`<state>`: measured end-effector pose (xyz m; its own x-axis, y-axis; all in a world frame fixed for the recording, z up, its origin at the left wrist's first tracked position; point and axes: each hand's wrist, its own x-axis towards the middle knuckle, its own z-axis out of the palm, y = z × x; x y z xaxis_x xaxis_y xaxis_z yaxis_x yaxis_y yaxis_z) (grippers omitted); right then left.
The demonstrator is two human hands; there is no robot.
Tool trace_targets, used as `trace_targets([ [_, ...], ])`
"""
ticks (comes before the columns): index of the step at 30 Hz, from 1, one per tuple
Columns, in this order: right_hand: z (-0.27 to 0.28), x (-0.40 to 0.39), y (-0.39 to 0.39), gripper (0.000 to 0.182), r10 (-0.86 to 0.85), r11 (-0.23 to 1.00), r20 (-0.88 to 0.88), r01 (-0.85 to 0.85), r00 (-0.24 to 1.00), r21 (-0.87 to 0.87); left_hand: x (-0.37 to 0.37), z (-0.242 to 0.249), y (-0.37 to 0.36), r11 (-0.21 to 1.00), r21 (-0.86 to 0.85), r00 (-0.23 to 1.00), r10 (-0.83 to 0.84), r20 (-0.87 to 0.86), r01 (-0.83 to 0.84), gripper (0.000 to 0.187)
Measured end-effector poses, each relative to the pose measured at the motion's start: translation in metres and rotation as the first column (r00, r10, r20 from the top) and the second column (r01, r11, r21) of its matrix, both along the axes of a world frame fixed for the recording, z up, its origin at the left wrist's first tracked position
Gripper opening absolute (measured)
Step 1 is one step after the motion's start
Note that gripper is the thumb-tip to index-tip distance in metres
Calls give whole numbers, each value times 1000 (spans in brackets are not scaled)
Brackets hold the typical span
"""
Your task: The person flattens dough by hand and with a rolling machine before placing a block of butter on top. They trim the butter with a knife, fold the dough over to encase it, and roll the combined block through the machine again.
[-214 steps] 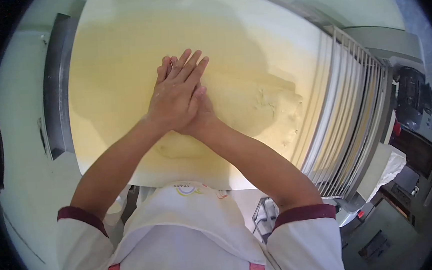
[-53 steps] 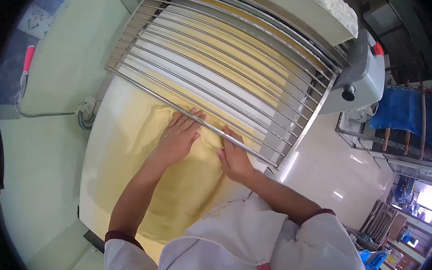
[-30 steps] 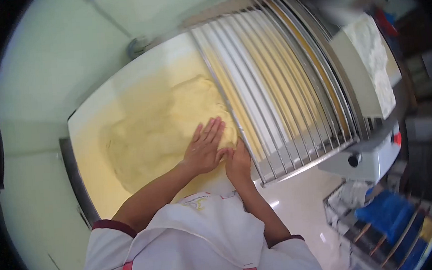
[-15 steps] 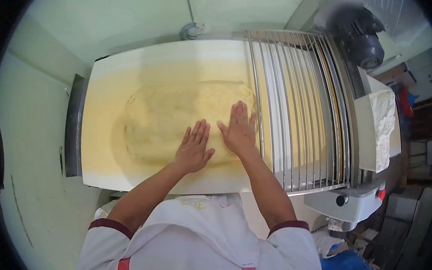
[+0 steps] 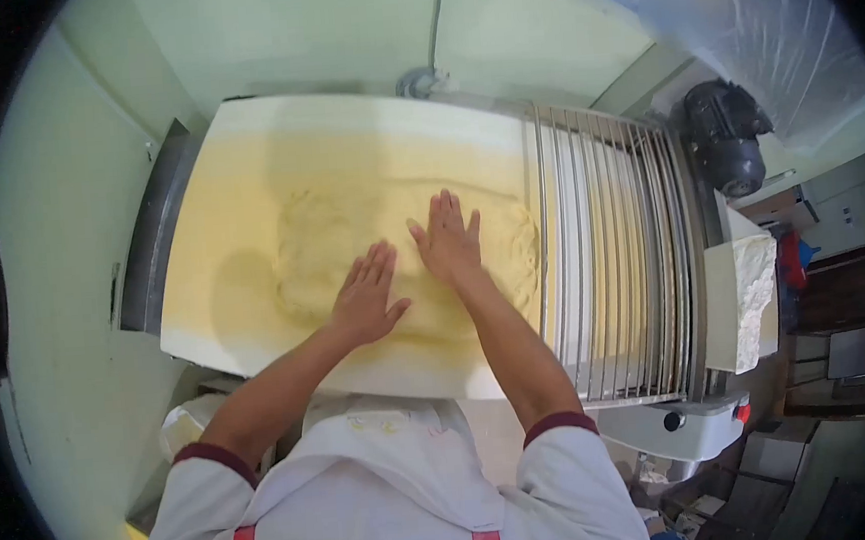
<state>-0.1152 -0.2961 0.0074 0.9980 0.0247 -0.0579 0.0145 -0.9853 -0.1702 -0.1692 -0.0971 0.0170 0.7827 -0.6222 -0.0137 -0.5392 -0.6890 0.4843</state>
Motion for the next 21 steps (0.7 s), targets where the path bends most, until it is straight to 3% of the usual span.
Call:
trace_targets([
  [2, 11, -1, 26, 76, -31, 998, -40, 29, 999, -46, 0, -8, 30, 991, 103, 993, 74, 93, -84, 78],
  [5, -1, 12, 67, 75, 166, 986, -29, -166, 986, 0, -9, -12, 51, 982, 155, 990, 95, 107, -111, 79],
  [8, 15, 35, 81, 76, 61, 998, -145, -61, 988, 1, -6, -3, 54, 980, 165, 991, 95, 95, -110, 81],
  [11, 37, 44, 62, 70, 38, 921, -268, 70, 963, 384, -11, -4, 50, 976, 194, 991, 84, 99, -102, 83],
  [14, 73, -29, 8, 61, -92, 706, 241, -108, 966, 700, -10, -14, 46, 973, 204, 988, 82, 131, -108, 83],
  [16, 117, -114, -52, 54, -245, 651, 349, -113, 904, 750, -8, -17, 43, 970, 205, 984, 100, 151, -130, 83],
  [18, 150, -209, -128, 48, -478, 611, 301, 66, 825, 789, -8, -13, 40, 972, 199, 989, 111, 93, -128, 80],
  [19, 165, -261, -168, 45, -545, 706, 402, 145, 736, 694, -6, -9, 39, 970, 208, 991, 122, 48, -129, 79],
  [20, 188, -303, -190, 52, -685, 662, 437, 248, 583, 707, -3, -7, 36, 967, 216, 991, 135, 6, -133, 78],
  [21, 197, -347, -226, 44, -744, 640, 498, 261, 446, 722, -2, -25, 29, 971, 63, 973, 228, 12, -229, 71],
])
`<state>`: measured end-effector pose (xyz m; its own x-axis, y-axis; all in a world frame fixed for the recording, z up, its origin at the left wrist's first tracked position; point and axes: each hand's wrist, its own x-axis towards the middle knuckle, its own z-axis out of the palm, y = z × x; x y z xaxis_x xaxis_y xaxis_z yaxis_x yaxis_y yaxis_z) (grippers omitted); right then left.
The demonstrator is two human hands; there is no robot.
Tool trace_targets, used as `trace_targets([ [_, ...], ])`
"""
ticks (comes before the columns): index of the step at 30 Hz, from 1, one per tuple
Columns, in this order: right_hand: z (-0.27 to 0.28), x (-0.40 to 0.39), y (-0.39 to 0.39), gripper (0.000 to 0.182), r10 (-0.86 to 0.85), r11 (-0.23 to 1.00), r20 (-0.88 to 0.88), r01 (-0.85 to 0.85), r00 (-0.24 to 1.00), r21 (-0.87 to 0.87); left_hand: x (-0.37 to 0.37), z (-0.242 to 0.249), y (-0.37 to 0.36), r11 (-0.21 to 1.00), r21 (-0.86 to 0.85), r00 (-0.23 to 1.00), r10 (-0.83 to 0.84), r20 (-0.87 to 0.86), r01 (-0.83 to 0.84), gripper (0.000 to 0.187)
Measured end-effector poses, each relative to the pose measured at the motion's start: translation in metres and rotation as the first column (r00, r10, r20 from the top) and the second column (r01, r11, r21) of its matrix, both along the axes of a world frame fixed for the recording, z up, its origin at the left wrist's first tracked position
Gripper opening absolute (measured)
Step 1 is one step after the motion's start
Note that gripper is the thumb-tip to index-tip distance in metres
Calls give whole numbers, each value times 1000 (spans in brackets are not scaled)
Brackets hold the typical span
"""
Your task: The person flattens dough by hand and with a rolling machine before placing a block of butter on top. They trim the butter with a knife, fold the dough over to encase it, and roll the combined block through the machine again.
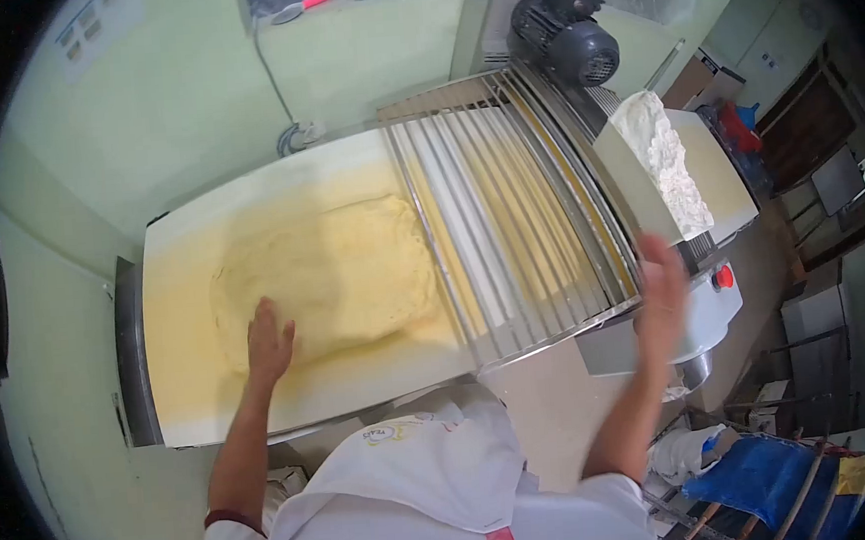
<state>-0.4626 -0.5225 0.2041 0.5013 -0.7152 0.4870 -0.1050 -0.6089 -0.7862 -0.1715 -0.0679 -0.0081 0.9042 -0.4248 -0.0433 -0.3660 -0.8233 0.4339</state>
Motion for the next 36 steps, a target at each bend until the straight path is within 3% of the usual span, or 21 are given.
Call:
trace_targets([
  [2, 21, -64, -56, 36, -256, 966, 119, 259, 959, -10, -21, 2, -70, 992, -63, 986, -100, 133, 109, 65],
  [4, 30, -105, -121, 35, -260, 961, 186, 274, 947, -49, -48, 12, -162, 982, -99, 974, -143, 175, 162, 61],
  [7, 27, -140, -235, 37, -168, 978, 22, 169, 986, -126, -41, 12, -262, 997, -37, 988, -67, 143, 73, 59],
  [10, 5, -153, -329, 38, -120, 990, -198, 102, 973, -98, -36, 9, -297, 988, 152, 978, -39, 203, 8, 58],
  [13, -29, -152, -362, 42, 69, 968, -388, 33, 919, 250, -53, 8, -300, 935, 355, 959, -96, 267, -5, 58],
  [14, -51, -149, -367, 41, 223, 889, -227, -102, 948, 447, -51, 11, -306, 922, 386, 941, -103, 321, -31, 58],
  [17, -96, -147, -355, 37, 382, 643, 206, -419, 901, 641, -56, 1, -297, 988, 152, 938, -32, 346, -22, 57],
  [18, -101, -146, -346, 37, 307, 571, 317, -441, 897, 693, -52, -14, -286, 985, -170, 873, 81, 480, 2, 56],
  [19, -100, -142, -341, 37, 231, 496, 412, -471, 881, 730, -64, -2, -281, 907, -401, 836, 317, 447, -130, 56],
  [20, -100, -143, -340, 38, 148, 412, 484, -499, 862, 763, -86, 5, -273, 758, -605, 773, 528, 352, -242, 57],
  [21, -103, -148, -345, 39, 204, 393, 487, -526, 849, 754, -114, 12, -266, 554, -764, 686, 697, 208, -331, 57],
  [23, -105, -149, -360, 41, 345, 349, 477, -582, 808, 735, -182, 21, -257, 479, -826, 628, 750, 209, -298, 57],
  [24, -102, -148, -357, 41, 323, 293, 497, -584, 806, 757, -221, 24, -257, 436, -854, 593, 780, 202, -283, 57],
  [27, -109, -153, -370, 38, 459, 343, 403, -576, 792, 742, -343, -1, -282, 296, -869, 450, 888, 98, -396, 57],
  [30, -134, -148, -397, 39, 452, 347, 329, -504, 829, 791, -458, -60, -333, 144, -893, 449, 891, -71, -427, 55],
  [32, -130, -146, -402, 38, 520, 371, 304, -531, 799, 762, -523, -80, -395, -76, -938, 662, 689, -295, -338, 35],
  [33, -120, -146, -397, 37, 576, 389, 286, -565, 765, 727, -549, -84, -430, -92, -921, 788, 491, -372, -378, 31],
  [34, -127, -141, -402, 36, 603, 348, 338, -620, 723, 703, -570, -85, -466, -95, -906, 866, 266, -423, -413, 29],
  [35, -137, -136, -408, 35, 625, 303, 387, -668, 677, 680, -578, -54, -506, 195, -953, 950, 258, -176, -230, 30],
  [36, -135, -135, -409, 34, 662, 287, 377, -684, 648, 671, -585, -23, -537, 465, -885, 981, 181, 65, -27, 33],
])
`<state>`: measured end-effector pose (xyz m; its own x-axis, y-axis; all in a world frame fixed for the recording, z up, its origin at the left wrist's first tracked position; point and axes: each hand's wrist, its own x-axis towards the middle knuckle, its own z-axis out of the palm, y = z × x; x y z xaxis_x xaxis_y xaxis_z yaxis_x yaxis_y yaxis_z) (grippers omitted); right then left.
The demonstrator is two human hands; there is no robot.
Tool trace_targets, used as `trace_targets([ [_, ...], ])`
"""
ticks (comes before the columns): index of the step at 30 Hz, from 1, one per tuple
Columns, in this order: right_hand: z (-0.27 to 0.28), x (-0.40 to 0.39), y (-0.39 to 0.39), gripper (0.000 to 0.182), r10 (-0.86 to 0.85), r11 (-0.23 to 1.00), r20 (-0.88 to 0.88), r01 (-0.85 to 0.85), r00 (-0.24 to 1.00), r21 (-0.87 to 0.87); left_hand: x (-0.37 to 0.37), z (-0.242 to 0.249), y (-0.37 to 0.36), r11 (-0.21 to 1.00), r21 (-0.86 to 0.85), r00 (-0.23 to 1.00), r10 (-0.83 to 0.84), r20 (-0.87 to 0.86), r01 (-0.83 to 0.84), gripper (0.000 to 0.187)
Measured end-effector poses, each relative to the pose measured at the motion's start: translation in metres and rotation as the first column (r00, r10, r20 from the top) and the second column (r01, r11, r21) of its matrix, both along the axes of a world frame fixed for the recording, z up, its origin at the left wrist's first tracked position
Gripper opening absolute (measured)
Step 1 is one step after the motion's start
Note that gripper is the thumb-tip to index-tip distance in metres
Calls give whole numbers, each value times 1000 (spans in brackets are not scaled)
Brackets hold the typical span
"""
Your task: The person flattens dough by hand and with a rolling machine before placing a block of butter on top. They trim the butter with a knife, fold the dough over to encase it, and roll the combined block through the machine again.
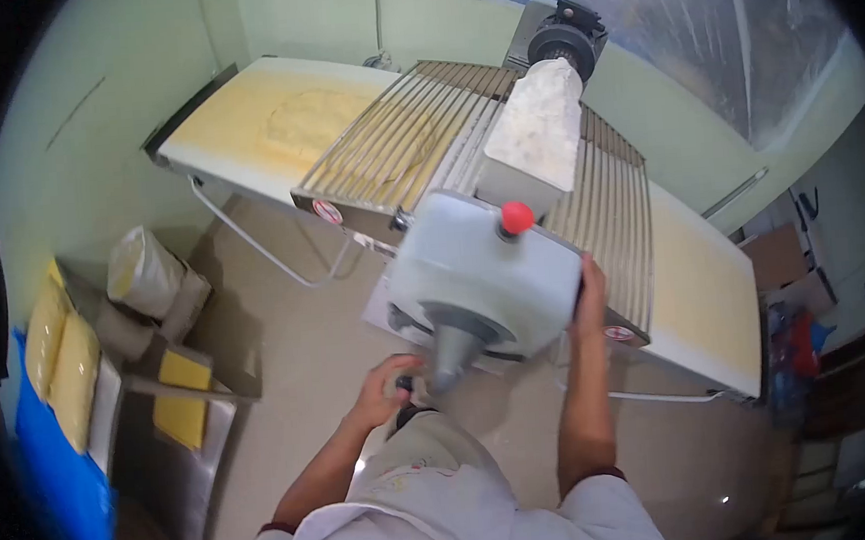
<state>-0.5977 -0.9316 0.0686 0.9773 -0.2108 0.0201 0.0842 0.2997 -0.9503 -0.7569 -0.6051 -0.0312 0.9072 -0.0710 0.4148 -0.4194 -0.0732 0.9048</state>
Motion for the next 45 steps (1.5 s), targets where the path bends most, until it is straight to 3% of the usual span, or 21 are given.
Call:
trace_targets([
  [3, 14, -2, 5, 34, 87, 996, -4, -87, 996, 9, -16, -20, -65, 980, 127, 954, 181, -238, -154, 41],
  [4, 12, 3, 4, 35, 92, 995, -35, -90, 995, 51, -18, -1, -73, 960, 94, 919, 280, -277, -264, 40],
  [5, -1, 14, -7, 41, 101, 992, 30, -99, 994, -76, -17, -4, -85, 942, 62, 896, 333, -293, -330, 39],
  [7, 2, 12, -7, 40, 98, 988, 43, -92, 994, -126, -22, -11, -107, 885, 13, 829, 441, -345, -466, 38],
  [8, 5, 11, -5, 39, 133, 984, 55, -125, 990, -124, -24, -9, -126, 831, -142, 816, 471, -336, -538, 37],
  [11, 14, 9, -5, 38, 215, 971, 63, -206, 975, -125, -27, -7, -154, 738, -263, 736, 435, -519, -622, 38],
  [14, 12, 9, -11, 36, 242, 963, 41, -235, 969, -132, -32, 7, -158, 745, -202, 676, 411, -611, -636, 42],
  [18, 20, 6, -3, 34, 279, 957, 63, -272, 958, -101, -32, -15, -162, 680, -561, 865, 234, -443, -471, 59],
  [22, 15, 6, -4, 31, 281, 955, 103, -268, 954, -129, -33, 10, -155, 715, -451, 837, 374, -400, -534, 64],
  [25, 7, 8, -13, 31, 350, 901, 180, -277, 919, -334, -30, 18, -151, 706, -400, 791, 386, -474, -584, 55],
  [26, 7, 9, -18, 36, 392, 798, 157, -251, 906, -548, -28, 17, -153, 695, -362, 760, 421, -496, -621, 54],
  [27, 15, 1, -12, 39, 404, 785, 253, -192, 879, -589, -25, 17, -155, 688, -321, 731, 452, -511, -650, 53],
  [28, 40, -19, -7, 47, 400, 689, 469, 79, 788, -720, -22, 18, -157, 665, -326, 717, 473, -512, -671, 52],
  [29, 56, -27, -3, 53, 440, 729, 670, 198, 598, -655, -22, 18, -158, 646, -328, 704, 490, -513, -689, 51],
  [30, 64, -27, -1, 52, 515, 681, 696, 255, 500, -687, -22, 17, -160, 627, -328, 690, 506, -517, -706, 50],
  [31, 68, -27, 3, 48, 682, 649, 603, 40, 414, -760, -21, 18, -161, 619, -350, 698, 506, -507, -703, 50],
  [32, 87, -29, 8, 45, 808, 518, 512, 65, 292, -853, -21, 20, -162, 609, -371, 703, 505, -500, -701, 50],
  [35, 98, -28, 30, 42, 853, 396, 384, 41, 352, -917, -19, 20, -164, 591, -408, 711, 488, -506, -696, 49],
  [37, 104, -15, 39, 40, 881, 356, 362, 76, 304, -931, -18, 17, -161, 581, -431, 718, 473, -511, -690, 48],
  [40, 99, -5, 55, 33, 862, 405, 434, 160, 262, -900, -18, 13, -160, 571, -453, 723, 459, -516, -685, 47],
  [45, 104, 3, 72, 39, 912, 298, 299, 46, 280, -953, -18, 23, -166, 585, -417, 712, 479, -514, -695, 47],
])
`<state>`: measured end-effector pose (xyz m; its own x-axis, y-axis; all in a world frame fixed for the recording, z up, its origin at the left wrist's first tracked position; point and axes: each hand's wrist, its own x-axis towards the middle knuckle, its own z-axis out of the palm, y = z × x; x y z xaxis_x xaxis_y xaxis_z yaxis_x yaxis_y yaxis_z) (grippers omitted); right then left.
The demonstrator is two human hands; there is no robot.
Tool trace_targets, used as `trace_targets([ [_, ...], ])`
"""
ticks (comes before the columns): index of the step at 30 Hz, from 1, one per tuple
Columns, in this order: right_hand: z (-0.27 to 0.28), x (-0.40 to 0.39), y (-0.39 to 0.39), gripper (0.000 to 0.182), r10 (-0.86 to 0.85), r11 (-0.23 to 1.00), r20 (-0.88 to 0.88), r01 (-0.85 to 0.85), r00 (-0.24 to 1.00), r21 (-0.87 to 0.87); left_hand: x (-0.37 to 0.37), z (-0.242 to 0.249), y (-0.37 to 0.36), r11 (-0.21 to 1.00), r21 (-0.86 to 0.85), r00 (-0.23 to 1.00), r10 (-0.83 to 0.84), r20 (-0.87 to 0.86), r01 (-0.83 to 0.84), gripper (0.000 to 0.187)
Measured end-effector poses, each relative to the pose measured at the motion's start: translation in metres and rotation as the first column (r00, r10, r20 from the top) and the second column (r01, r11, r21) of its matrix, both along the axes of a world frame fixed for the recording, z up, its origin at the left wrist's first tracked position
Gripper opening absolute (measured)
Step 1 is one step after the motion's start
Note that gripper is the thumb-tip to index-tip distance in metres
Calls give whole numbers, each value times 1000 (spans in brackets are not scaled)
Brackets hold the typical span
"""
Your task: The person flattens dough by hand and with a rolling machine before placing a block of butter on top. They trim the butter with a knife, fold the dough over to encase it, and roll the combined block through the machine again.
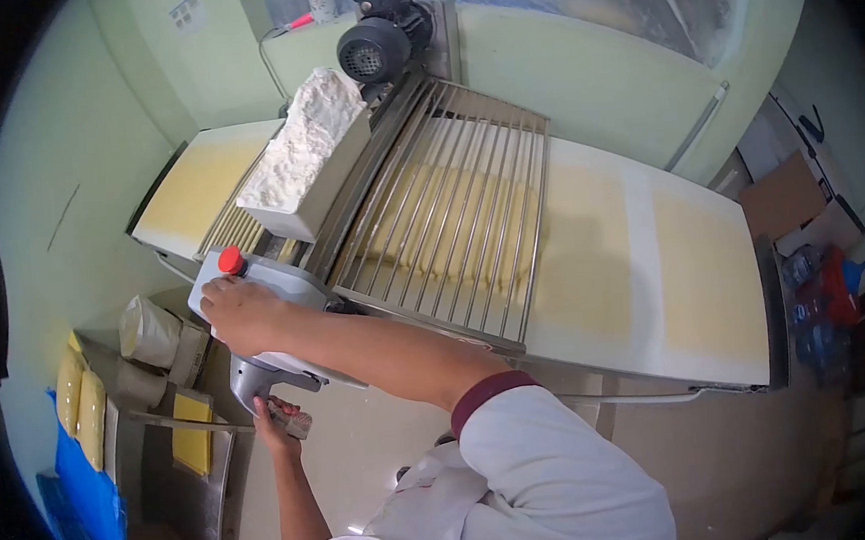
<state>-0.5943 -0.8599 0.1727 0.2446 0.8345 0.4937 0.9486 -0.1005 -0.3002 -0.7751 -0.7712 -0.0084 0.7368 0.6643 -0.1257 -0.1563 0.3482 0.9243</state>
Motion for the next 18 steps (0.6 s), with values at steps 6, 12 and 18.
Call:
trace_targets([
  [6, 3, 11, 41, 50, -31, 988, 16, 33, 999, -148, -1, 0, 1, 999, 9, 999, -35, 34, 34, 48],
  [12, 14, 25, 89, 49, -76, 920, -48, 52, 996, -390, -1, -8, 5, 1000, -20, 1000, 2, 9, -2, 47],
  [18, 38, 46, 140, 42, -148, 647, 4, 100, 989, -756, -1, -4, 1, 999, 24, 999, 38, -19, -38, 49],
])
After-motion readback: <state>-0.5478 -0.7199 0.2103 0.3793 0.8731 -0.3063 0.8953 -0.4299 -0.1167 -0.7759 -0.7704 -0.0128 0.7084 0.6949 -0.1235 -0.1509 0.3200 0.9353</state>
